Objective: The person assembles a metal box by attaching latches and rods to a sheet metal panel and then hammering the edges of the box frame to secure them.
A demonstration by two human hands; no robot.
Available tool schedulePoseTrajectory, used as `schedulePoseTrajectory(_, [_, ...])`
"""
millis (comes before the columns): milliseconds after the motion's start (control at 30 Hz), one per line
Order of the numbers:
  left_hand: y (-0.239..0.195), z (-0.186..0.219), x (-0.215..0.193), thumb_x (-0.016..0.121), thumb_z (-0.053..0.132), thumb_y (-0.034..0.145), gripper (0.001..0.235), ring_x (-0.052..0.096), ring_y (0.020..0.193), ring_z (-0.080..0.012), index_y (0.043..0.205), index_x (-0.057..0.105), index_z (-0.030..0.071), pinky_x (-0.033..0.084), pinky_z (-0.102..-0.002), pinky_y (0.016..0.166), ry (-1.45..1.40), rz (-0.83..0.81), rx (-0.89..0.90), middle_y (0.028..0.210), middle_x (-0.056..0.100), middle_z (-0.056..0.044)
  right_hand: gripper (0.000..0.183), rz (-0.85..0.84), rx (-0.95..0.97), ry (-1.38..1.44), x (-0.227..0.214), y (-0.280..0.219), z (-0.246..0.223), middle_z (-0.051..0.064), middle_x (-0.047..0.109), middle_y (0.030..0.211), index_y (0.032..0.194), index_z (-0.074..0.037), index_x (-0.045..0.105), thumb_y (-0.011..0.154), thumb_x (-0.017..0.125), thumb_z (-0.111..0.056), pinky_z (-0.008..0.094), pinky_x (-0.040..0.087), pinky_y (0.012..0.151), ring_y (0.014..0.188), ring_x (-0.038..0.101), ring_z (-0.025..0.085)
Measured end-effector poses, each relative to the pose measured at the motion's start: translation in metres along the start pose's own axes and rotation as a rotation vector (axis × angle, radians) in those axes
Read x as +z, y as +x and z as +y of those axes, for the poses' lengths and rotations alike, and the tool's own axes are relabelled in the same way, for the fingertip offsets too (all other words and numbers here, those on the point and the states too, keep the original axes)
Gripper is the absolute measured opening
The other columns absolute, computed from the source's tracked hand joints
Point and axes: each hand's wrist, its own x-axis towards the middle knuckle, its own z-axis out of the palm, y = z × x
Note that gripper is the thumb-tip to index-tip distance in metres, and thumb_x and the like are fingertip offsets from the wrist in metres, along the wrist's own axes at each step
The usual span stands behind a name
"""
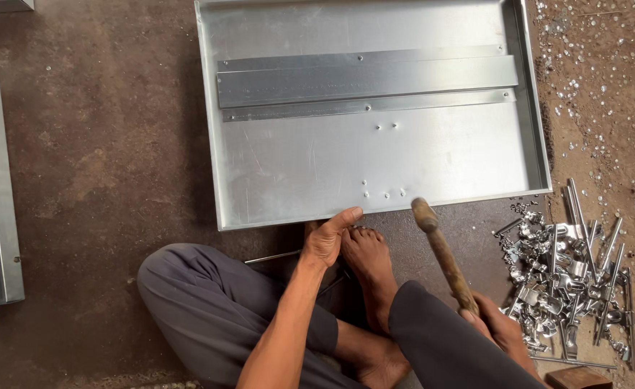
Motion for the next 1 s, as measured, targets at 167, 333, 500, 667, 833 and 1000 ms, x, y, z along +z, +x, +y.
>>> schedulePoseTrajectory(167, [0.01, -0.007, -0.008, 0.088, 0.007, 0.073, 0.041, 0.068, 0.097, -0.0225, 0.107, 0.067, 0.001, 0.054, -0.039, 0.095, -0.104, -0.024, 0.056, 0.1, 0.07, -0.008, 0.032, -0.07, 0.03, -0.047, 0.042, 0.056, -0.073, 0.005, 0.059, 0.057, 0.096, -0.004, 0.068, 0.099, 0.054, -0.033, 0.035, 0.039, 0.045, 0.049, 0.049, 0.013])
schedulePoseTrajectory(333, [0.017, -0.018, -0.023, 0.088, 0.008, 0.078, 0.034, 0.068, 0.099, -0.0206, 0.106, 0.069, 0.0, 0.053, -0.035, 0.099, -0.158, -0.076, -0.086, 0.101, 0.071, -0.009, 0.037, -0.001, -0.222, -0.067, 0.048, 0.07, -0.084, 0.001, 0.05, 0.051, 0.084, -0.006, 0.055, 0.102, 0.049, -0.038, 0.035, 0.037, 0.041, 0.043, 0.047, 0.011])
schedulePoseTrajectory(500, [0.016, -0.023, -0.026, 0.086, 0.006, 0.071, 0.037, 0.068, 0.096, -0.0172, 0.104, 0.07, 0.009, 0.054, -0.033, 0.096, -0.191, -0.031, -0.045, 0.099, 0.071, -0.003, 0.041, 0.028, -0.355, -0.025, 0.04, 0.078, -0.08, 0.001, 0.048, 0.051, 0.08, -0.008, 0.053, 0.103, 0.043, -0.04, 0.035, 0.034, 0.038, 0.04, 0.042, 0.012])
schedulePoseTrajectory(667, [0.018, -0.016, -0.017, 0.085, 0.004, 0.073, 0.035, 0.068, 0.096, -0.0203, 0.104, 0.069, 0.005, 0.054, -0.037, 0.097, -0.166, -0.025, 0.043, 0.099, 0.07, -0.005, 0.046, -0.043, -0.167, -0.143, 0.038, 0.098, -0.057, 0.003, 0.049, 0.05, 0.077, -0.006, 0.056, 0.103, 0.045, -0.043, 0.032, 0.032, 0.036, 0.041, 0.04, 0.012])
schedulePoseTrajectory(833, [0.019, -0.018, -0.021, 0.084, 0.005, 0.077, 0.03, 0.069, 0.097, -0.0208, 0.103, 0.069, 0.002, 0.056, -0.036, 0.096, -0.15, -0.02, -0.017, 0.099, 0.07, -0.007, 0.042, 0.078, -0.718, 0.595, 0.04, 0.081, -0.045, -0.004, 0.038, 0.058, 0.084, -0.015, 0.049, 0.101, 0.057, -0.052, 0.028, 0.032, 0.044, 0.047, 0.034, 0.007])
schedulePoseTrajectory(1000, [0.035, -0.007, -0.005, 0.081, 0.003, 0.076, 0.032, 0.066, 0.093, -0.0185, 0.105, 0.069, 0.007, 0.055, -0.034, 0.092, -0.176, -0.026, 0.057, 0.098, 0.068, -0.003, 0.039, -0.013, -0.124, -0.153, 0.03, 0.084, -0.054, 0.001, 0.053, 0.049, 0.083, -0.009, 0.059, 0.096, 0.048, -0.044, 0.032, 0.04, 0.034, 0.038, 0.049, 0.012])
